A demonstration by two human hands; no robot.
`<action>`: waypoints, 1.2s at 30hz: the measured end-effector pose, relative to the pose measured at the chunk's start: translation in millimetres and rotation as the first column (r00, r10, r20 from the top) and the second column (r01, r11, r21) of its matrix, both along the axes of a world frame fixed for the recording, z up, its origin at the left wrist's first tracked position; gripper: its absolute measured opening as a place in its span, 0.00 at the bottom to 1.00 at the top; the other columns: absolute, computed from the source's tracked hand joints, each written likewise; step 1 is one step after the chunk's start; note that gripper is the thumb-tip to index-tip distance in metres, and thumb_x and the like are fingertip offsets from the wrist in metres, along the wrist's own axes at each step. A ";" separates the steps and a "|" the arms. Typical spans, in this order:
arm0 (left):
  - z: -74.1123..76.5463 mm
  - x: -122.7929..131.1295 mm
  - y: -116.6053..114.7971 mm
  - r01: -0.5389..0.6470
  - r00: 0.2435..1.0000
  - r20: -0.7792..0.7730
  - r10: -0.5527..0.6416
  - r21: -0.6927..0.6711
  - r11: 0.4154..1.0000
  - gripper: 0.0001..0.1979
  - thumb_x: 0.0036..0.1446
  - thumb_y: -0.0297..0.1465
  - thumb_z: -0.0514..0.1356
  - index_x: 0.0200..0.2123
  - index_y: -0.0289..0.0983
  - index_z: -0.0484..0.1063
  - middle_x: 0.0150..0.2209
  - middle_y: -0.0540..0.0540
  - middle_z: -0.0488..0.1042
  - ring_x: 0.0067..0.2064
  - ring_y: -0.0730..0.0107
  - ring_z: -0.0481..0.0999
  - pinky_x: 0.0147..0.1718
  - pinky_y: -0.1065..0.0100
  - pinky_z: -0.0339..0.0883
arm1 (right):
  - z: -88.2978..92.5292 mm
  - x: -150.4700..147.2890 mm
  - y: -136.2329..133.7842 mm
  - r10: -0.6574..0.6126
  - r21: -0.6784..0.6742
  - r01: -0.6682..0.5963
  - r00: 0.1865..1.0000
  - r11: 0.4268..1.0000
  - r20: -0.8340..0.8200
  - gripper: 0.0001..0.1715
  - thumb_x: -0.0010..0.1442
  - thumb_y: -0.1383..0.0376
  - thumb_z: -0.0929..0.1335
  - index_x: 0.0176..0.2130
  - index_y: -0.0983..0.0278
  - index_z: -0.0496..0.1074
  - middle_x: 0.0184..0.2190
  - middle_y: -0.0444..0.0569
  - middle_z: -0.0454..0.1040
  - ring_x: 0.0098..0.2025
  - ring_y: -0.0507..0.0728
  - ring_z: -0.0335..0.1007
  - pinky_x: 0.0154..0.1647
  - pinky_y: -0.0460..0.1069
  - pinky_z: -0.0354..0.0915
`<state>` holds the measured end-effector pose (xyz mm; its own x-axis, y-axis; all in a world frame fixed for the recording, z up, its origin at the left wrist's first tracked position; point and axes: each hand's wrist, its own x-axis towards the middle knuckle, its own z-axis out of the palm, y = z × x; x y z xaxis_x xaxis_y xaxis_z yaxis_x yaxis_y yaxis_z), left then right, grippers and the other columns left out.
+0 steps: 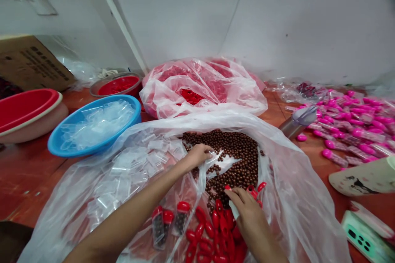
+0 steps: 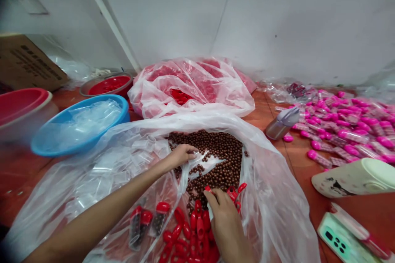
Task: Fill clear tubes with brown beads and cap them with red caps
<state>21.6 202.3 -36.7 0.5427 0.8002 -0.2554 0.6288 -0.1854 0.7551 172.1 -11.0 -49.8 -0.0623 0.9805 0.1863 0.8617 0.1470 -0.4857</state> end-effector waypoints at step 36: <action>24.0 40.6 -56.0 0.165 0.684 0.611 0.399 -0.662 0.731 0.20 0.42 0.31 0.68 0.40 0.34 0.71 0.38 0.44 0.74 0.37 0.68 0.73 0.36 0.64 0.70 | 33.2 39.6 6.4 -0.463 -0.348 0.322 0.427 0.881 -0.777 0.24 0.58 0.55 0.65 0.52 0.59 0.66 0.52 0.50 0.69 0.53 0.60 0.64 0.54 0.56 0.60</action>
